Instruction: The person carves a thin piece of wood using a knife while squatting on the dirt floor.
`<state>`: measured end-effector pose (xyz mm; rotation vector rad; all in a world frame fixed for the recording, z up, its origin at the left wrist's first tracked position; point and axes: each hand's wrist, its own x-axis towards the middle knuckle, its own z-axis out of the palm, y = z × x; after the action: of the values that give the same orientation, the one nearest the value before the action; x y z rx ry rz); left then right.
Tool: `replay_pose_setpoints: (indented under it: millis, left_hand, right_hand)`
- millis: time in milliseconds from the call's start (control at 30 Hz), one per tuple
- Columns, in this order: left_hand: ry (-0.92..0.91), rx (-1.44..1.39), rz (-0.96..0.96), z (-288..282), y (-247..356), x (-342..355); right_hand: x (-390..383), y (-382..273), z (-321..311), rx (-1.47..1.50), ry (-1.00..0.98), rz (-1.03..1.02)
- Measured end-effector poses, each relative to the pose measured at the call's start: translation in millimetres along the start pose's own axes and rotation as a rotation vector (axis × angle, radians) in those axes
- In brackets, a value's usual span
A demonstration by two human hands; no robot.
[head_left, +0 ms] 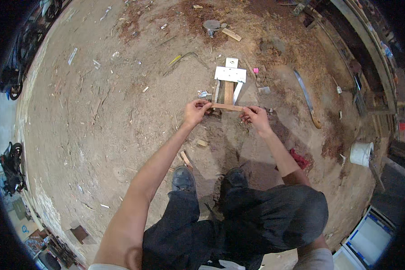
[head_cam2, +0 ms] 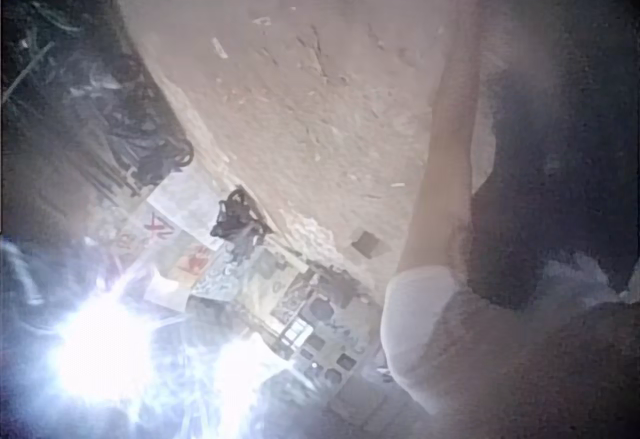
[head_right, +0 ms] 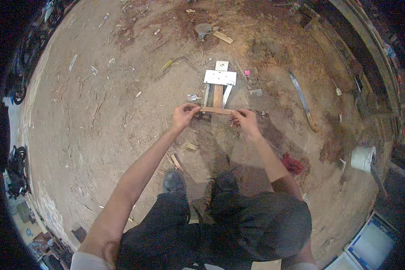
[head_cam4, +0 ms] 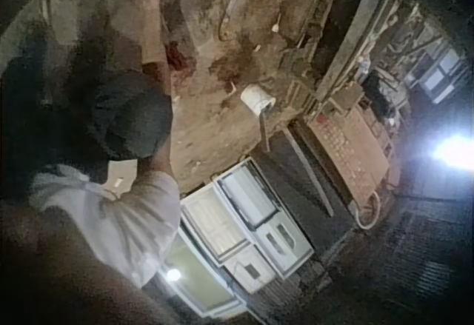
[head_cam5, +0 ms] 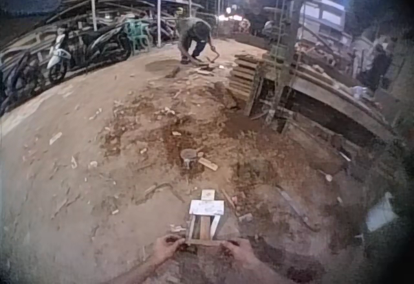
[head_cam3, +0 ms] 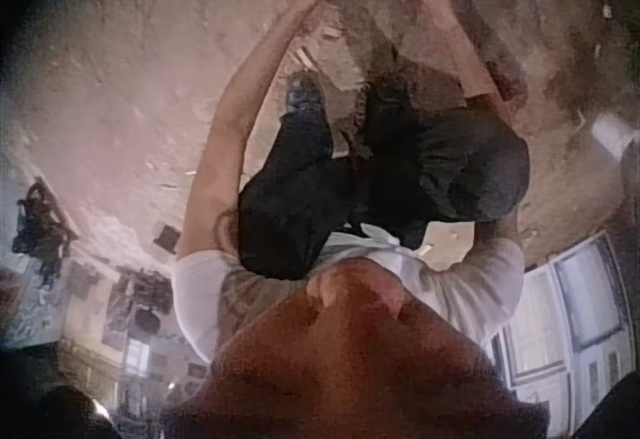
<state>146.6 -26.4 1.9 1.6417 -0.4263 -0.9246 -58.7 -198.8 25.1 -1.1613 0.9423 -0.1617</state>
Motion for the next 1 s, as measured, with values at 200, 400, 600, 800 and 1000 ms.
replay_pose_setpoints:
  millis: [200, 400, 600, 800, 1000]
  left_hand:
    - [0.027, -0.155, -0.045, 14, 3, -8]
    - [0.002, -0.012, -0.080, 8, 0, -10]
    - [-0.058, 0.161, -0.135, 4, 5, -12]
    - [-0.110, 0.181, -0.118, 0, 0, -5]
    - [-0.197, 0.230, -0.120, -4, 6, -5]
  right_hand:
    - [-2, -2, -1, -0.134, 0.048, -0.059]
    - [-7, -2, -2, -0.180, 0.007, 0.000]
    - [-10, -10, -6, -0.218, -0.036, 0.071]
    - [-8, -9, -5, -0.248, -0.032, 0.016]
    - [-9, -8, -8, -0.246, -0.042, 0.044]
